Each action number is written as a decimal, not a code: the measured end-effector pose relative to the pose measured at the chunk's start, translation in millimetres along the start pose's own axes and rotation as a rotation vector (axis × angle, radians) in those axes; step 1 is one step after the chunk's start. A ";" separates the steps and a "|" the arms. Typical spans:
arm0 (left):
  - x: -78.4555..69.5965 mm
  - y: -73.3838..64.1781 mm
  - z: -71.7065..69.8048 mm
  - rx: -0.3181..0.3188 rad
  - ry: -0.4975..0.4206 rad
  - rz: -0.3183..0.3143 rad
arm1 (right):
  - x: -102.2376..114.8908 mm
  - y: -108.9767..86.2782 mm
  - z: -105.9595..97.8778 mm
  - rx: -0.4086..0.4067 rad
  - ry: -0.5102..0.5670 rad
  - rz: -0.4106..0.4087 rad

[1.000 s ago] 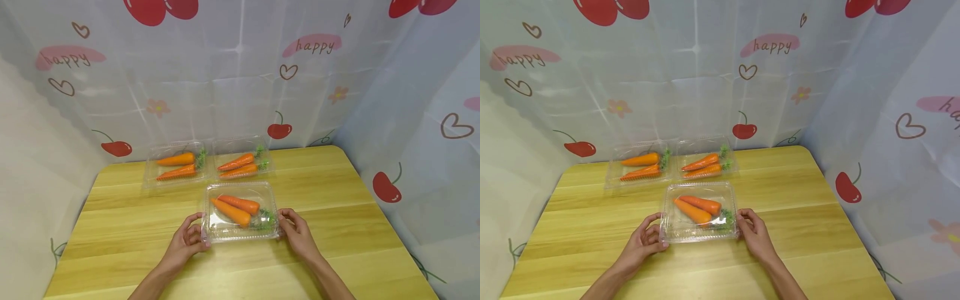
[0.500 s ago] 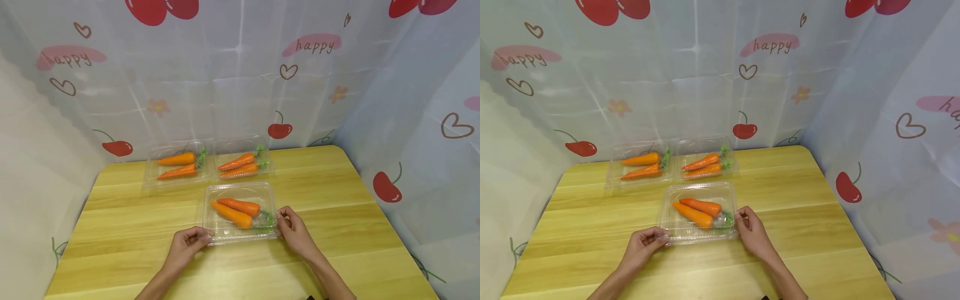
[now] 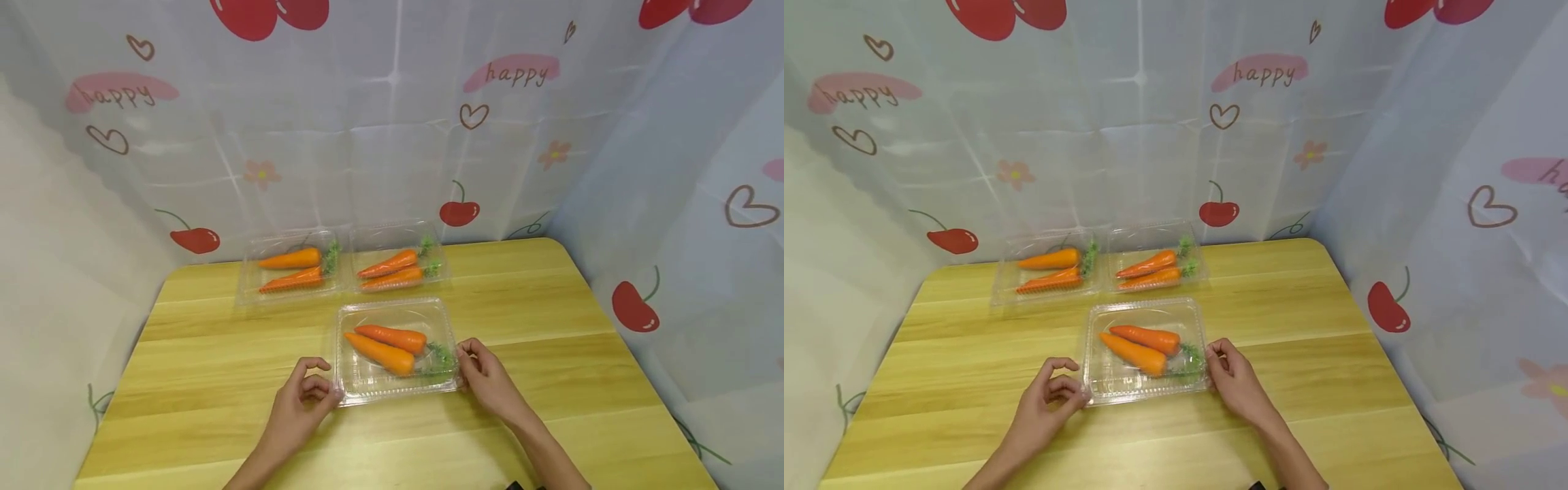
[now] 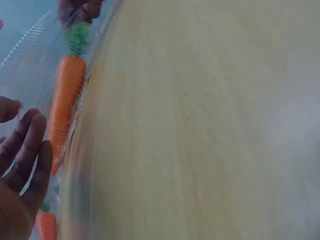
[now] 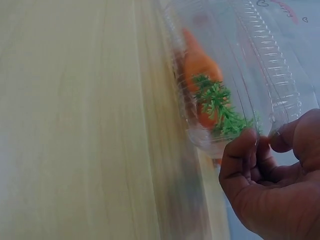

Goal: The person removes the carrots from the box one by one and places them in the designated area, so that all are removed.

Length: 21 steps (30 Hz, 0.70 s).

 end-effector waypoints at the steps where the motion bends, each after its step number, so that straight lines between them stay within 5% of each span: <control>1: -1.6 -1.3 0.1 -0.026 0.062 0.033 | 0.1 -0.2 -0.8 -0.010 -0.010 -0.001; 5: -5.8 -3.6 0.7 -0.111 0.220 0.132 | 0.0 -0.2 -1.9 -0.050 -0.045 -0.036; 21: -6.3 -4.0 2.1 -0.196 0.307 0.189 | -3.9 -10.7 -7.5 -0.068 -0.068 -0.134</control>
Point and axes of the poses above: each hand's wrist, its own y-axis towards the middle knuckle, its own z-axis out of the palm, x = y × z, the point moved 2 cm from there along y, towards the middle knuckle, and after that the axes turned 1 degree about y, right-handed, at the moved point
